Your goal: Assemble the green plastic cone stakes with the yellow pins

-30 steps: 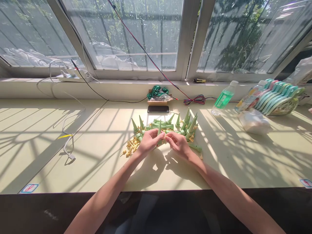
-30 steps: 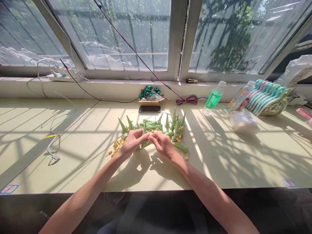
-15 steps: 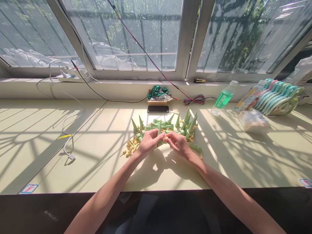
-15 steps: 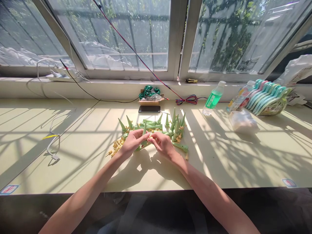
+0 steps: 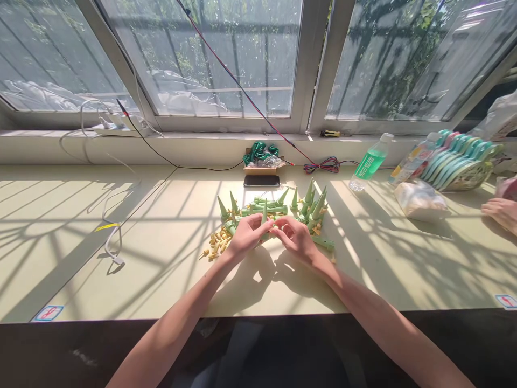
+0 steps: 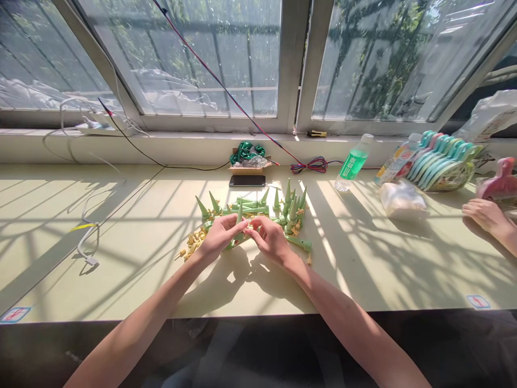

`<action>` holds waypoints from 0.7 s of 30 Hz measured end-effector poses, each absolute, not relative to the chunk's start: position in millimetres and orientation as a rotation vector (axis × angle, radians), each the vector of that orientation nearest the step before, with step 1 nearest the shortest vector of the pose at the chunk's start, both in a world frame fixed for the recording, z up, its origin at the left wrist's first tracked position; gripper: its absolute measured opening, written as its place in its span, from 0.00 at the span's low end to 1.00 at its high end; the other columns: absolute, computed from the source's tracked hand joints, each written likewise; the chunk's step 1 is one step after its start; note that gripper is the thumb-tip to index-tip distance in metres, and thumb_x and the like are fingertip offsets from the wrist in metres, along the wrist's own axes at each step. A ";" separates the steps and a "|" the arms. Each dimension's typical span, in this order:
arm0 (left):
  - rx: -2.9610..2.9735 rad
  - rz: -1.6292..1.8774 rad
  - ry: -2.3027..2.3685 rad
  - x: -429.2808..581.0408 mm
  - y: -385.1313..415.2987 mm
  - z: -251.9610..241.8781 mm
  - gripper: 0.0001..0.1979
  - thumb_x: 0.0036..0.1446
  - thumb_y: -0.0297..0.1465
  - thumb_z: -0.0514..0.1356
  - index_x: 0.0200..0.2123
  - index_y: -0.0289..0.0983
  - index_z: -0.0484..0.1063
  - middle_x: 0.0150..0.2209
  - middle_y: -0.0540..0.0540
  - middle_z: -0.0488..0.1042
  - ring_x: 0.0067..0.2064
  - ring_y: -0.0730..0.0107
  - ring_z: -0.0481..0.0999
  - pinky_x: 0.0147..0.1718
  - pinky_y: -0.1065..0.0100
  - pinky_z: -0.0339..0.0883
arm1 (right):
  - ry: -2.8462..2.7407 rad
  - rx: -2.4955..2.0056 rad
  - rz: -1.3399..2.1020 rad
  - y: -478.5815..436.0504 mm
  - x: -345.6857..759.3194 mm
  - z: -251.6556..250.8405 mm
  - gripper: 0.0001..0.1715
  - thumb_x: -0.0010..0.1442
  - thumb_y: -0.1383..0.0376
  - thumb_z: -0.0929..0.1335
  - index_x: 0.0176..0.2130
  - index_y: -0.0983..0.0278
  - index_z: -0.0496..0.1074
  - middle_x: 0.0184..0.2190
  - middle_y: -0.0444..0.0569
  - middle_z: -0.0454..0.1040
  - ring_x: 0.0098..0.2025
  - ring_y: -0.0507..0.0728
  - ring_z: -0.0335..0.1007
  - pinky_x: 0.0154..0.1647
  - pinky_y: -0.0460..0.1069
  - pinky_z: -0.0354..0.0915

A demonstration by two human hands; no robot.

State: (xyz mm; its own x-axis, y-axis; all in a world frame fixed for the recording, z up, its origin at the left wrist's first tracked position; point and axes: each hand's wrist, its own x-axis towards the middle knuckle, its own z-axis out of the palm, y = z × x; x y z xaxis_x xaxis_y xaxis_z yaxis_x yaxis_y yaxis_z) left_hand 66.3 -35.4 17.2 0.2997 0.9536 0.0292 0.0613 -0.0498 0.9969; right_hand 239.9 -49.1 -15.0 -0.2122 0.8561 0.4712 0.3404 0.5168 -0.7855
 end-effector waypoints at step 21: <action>1.418 1.002 1.044 66.7 -35.7 16.5 0.19 0.51 0.45 0.68 0.30 0.33 0.75 0.27 0.47 0.74 0.27 0.72 0.70 0.20 0.75 0.60 | -1.798 -1.010 0.624 -48.5 240.2 -15.9 0.14 0.67 0.55 0.65 0.38 0.64 0.72 0.27 0.46 0.73 0.22 0.51 0.63 0.25 0.47 0.61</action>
State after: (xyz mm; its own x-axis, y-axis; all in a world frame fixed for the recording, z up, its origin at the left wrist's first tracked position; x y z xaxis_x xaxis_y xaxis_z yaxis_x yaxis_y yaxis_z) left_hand 66.7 -35.7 16.5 0.2656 0.9634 0.0358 0.0751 -0.0577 0.9955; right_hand 240.2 -48.5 -15.9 -0.2107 0.8482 0.4859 0.3650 0.5294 -0.7659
